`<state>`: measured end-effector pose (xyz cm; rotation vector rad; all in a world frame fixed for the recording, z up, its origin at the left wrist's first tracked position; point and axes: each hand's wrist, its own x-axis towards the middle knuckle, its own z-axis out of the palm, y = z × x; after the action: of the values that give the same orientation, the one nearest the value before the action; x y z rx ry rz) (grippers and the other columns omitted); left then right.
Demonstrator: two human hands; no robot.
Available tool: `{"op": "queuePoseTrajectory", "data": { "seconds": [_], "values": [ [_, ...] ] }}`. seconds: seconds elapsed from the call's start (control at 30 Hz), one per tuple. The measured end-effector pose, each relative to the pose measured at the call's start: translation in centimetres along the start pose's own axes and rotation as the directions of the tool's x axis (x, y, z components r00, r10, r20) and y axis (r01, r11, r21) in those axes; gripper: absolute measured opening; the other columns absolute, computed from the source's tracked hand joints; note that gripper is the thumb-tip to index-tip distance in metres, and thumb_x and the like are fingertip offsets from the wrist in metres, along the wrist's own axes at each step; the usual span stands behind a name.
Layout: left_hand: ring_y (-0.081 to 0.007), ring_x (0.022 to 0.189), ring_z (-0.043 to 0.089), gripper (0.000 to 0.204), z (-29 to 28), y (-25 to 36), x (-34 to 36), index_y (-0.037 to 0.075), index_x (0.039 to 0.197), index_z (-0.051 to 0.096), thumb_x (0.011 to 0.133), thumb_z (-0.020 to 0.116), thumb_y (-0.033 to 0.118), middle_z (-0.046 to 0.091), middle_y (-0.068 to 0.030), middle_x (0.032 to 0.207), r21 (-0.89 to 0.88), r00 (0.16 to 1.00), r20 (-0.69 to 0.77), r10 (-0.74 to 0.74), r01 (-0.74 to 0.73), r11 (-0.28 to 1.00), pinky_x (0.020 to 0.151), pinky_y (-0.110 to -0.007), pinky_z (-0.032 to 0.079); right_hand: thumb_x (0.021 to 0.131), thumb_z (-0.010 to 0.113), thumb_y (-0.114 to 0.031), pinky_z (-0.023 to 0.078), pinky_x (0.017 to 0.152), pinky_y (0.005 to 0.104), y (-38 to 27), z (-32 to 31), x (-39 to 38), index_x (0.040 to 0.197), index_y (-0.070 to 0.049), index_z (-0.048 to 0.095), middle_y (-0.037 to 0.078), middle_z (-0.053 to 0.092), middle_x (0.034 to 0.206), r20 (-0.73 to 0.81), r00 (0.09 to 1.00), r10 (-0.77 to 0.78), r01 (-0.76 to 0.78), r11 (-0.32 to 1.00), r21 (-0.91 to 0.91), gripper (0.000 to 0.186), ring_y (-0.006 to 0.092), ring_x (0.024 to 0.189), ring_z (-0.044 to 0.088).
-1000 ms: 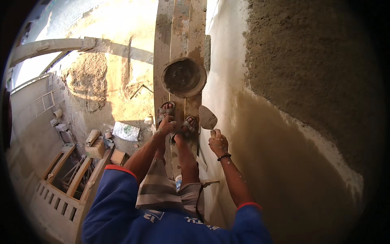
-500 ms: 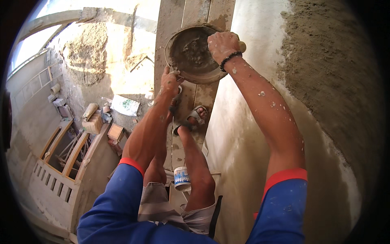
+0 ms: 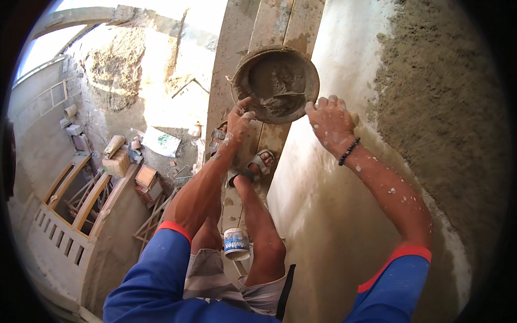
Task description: The person applies mortar to a wall with a trowel, scooping the mixture from a bucket while standing on a scaffold.
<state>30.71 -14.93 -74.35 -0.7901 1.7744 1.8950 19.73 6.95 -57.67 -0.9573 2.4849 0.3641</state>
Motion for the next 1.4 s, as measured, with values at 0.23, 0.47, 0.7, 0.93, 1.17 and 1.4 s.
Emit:
{"op": "queuePoseTrajectory", "data": {
  "seconds": [0.23, 0.47, 0.7, 0.93, 1.17, 1.4],
  "values": [
    [-0.0255, 0.093, 0.057, 0.053, 4.2, -5.4, -1.3, 0.004, 0.123, 0.033, 0.080, 0.062, 0.001, 0.054, -0.0118, 0.109, -0.530, 0.914, 0.061, -0.402, 0.371, 0.762, 0.078, -0.041, 0.048, 0.083, 0.052, -0.014, 0.050, 0.069, 0.0392, 1.4, 1.6, 4.0, 0.110, -0.011, 0.055, 0.013, 0.061, 0.089, 0.017, 0.958, 0.286, -0.285, 0.943, 0.173, 0.028, 0.0288, 0.084, 0.061],
    [-0.0266, 0.083, 0.058, 0.045, 10.1, 0.3, -0.5, 0.007, 0.120, 0.042, 0.080, 0.059, -0.002, 0.055, -0.0099, 0.102, -0.644, 0.703, -0.245, -0.668, 0.397, 0.654, 0.067, -0.043, 0.049, 0.081, 0.055, -0.017, 0.049, 0.069, 0.0424, -2.5, 5.8, 1.3, 0.108, -0.011, 0.056, 0.014, 0.061, 0.093, 0.112, 0.972, 0.209, -0.220, 0.970, 0.104, 0.027, 0.0292, 0.082, 0.061],
    [-0.0268, 0.082, 0.062, 0.038, 3.1, -3.1, 2.6, 0.002, 0.115, 0.047, 0.079, 0.058, -0.002, 0.058, -0.0135, 0.103, -0.330, 0.919, -0.299, -0.256, 0.152, 0.932, 0.062, -0.036, 0.058, 0.080, 0.055, -0.018, 0.048, 0.071, 0.0465, 3.7, 3.8, 1.4, 0.103, -0.007, 0.051, 0.020, 0.060, 0.081, 0.159, 0.859, 0.487, -0.454, 0.578, 0.678, 0.026, 0.0379, 0.082, 0.060],
    [-0.0296, 0.086, 0.064, 0.032, 1.5, 0.2, 4.1, 0.002, 0.110, 0.049, 0.079, 0.056, 0.001, 0.059, -0.0151, 0.100, -0.487, 0.930, -0.040, -0.366, 0.302, 0.820, 0.064, -0.042, 0.059, 0.078, 0.054, -0.024, 0.047, 0.082, 0.0435, 2.9, 11.7, 12.2, 0.102, 0.001, 0.050, 0.025, 0.058, 0.100, 0.002, 0.761, 0.649, -0.362, 0.421, 0.831, 0.035, 0.0408, 0.093, 0.056],
    [-0.0216, 0.076, 0.059, 0.036, -2.9, 2.3, -0.2, 0.006, 0.104, 0.056, 0.069, 0.060, 0.007, 0.059, -0.0067, 0.087, -0.181, 0.959, -0.070, -0.274, 0.258, 0.949, 0.065, -0.032, 0.050, 0.078, 0.057, -0.023, 0.046, 0.080, 0.0453, -1.4, 10.4, 6.0, 0.115, 0.005, 0.046, 0.029, 0.058, 0.101, 0.184, 0.678, 0.712, -0.304, 0.044, 0.952, 0.047, 0.0429, 0.094, 0.056],
    [-0.0207, 0.076, 0.056, 0.044, -6.6, 12.7, -16.3, 0.001, 0.108, 0.053, 0.064, 0.054, 0.002, 0.060, -0.0096, 0.091, 0.194, 0.955, 0.001, -0.298, 0.292, 0.936, 0.065, -0.031, 0.048, 0.075, 0.054, -0.014, 0.047, 0.069, 0.0436, -10.5, 1.2, -13.4, 0.098, -0.008, 0.049, 0.019, 0.051, 0.089, 0.103, 0.645, 0.757, -0.361, 0.184, 0.914, 0.025, 0.0371, 0.083, 0.056]
  ]
}}
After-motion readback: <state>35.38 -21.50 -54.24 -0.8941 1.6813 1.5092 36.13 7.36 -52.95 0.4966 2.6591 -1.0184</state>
